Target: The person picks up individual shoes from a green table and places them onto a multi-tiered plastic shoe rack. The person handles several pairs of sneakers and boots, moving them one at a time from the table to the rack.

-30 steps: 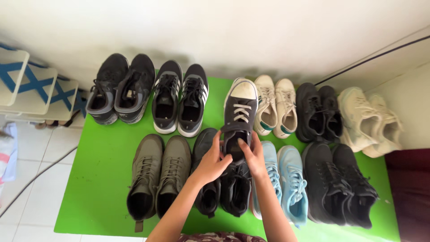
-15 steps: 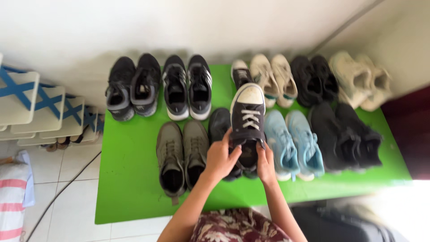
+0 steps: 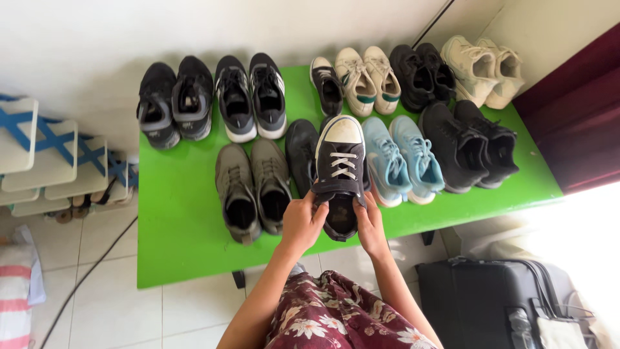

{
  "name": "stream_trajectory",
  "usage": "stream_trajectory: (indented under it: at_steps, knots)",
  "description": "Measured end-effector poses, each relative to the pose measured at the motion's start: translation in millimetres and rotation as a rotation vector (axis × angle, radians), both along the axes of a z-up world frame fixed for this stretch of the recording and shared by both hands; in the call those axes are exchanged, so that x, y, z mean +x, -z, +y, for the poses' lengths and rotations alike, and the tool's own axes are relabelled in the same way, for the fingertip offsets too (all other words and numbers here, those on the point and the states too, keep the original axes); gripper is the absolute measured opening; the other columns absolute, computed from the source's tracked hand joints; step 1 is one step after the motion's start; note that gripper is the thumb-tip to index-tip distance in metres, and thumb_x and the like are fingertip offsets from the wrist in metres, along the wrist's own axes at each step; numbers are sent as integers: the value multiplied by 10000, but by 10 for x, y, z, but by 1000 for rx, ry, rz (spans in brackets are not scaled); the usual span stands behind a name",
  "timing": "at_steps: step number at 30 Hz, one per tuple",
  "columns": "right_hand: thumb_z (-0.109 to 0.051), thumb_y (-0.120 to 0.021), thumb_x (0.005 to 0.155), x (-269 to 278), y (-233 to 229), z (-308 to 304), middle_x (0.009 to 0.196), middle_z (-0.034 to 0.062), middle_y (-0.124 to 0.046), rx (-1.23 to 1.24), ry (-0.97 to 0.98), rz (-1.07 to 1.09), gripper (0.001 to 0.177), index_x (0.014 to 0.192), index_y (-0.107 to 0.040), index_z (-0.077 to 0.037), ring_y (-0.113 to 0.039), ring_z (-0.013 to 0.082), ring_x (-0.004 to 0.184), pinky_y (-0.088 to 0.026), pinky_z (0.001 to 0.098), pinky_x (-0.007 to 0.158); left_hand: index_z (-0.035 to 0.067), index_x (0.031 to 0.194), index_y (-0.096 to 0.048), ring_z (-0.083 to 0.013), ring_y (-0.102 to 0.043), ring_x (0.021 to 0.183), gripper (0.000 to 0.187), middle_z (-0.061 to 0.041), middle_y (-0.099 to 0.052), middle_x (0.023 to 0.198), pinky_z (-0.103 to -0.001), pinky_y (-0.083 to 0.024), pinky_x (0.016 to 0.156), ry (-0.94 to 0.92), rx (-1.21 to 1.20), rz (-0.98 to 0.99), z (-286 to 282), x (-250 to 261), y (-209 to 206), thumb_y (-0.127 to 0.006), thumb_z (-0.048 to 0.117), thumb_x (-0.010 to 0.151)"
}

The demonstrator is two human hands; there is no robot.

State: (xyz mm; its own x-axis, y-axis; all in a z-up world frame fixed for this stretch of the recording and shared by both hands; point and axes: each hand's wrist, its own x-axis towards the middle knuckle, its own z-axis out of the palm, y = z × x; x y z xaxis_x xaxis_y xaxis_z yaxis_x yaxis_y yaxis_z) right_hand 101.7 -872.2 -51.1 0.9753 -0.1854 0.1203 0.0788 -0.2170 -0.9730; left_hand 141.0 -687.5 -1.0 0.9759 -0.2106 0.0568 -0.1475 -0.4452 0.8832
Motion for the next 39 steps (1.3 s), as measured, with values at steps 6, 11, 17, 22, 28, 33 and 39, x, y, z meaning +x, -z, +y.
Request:
stream_trajectory:
  at_steps: [6, 11, 17, 22, 28, 33, 39]
  knots:
    - [-161, -490, 1034, -657, 8, 166, 1175, 33, -622, 148, -26, -40, 409, 1385, -530, 45, -549, 106, 1085, -432, 235, 971, 70, 1366, -604, -355, -659, 588, 502, -154, -700, 700, -458, -504, 585, -54, -17, -43, 123, -805, 82, -618, 248, 896]
    - [-146, -511, 1023, -1257, 17, 407, 1033, 32, -584, 213, -60, 78, 549, 1547, -392, -31, -532, 102, 941, -436, 227, 865, 39, 1249, -641, -335, -666, 594, 400, -137, -717, 754, -450, -515, 579, -116, -28, -84, 359, -1480, 262, -634, 257, 914]
    - [-127, -519, 1024, -1663, 14, 682, 1119, 59, -606, 186, -111, 61, 555, 1559, -411, -24, -556, 119, 1021, -439, 239, 933, 82, 1307, -612, -304, -686, 571, 436, -129, -716, 680, -422, -530, 579, -136, 57, 153, 635, -1985, 279, -620, 303, 932]
    - [-120, -503, 1019, -1763, -49, 1058, 1166, 89, -638, 171, -167, 54, 560, 1563, -409, -24, -574, 139, 1074, -440, 251, 979, 72, 1388, -579, -281, -706, 588, 497, -114, -733, 717, -397, -548, 578, -159, -11, 44, 1035, -2176, 172, -606, 291, 943]
    - [-121, -493, 1013, -1825, -82, 1942, 1315, 129, -627, 203, -245, 49, 549, 1546, -411, -20, -572, 172, 1207, -423, 281, 1054, 70, 1438, -535, -288, -728, 610, 555, -122, -742, 735, -389, -571, 594, -237, -18, 79, 1900, -2384, 105, -614, 289, 935]
    - [-129, -494, 1026, -1861, -47, 2994, 1428, 150, -575, 198, -336, 19, 529, 1536, -414, -11, -529, 189, 1308, -385, 298, 1108, 52, 1413, -553, -292, -734, 635, 533, -133, -756, 802, -405, -570, 597, -340, -27, -30, 2898, -2596, 52, -643, 274, 937]
    - [-146, -492, 1032, -1906, -9, 4100, 1404, 153, -592, 241, -424, 85, 547, 1557, -398, -26, -545, 188, 1283, -405, 294, 1092, 75, 1455, -530, -274, -747, 634, 565, -137, -761, 774, -379, -583, 619, -434, -33, 76, 3959, -2789, 35, -624, 275, 935]
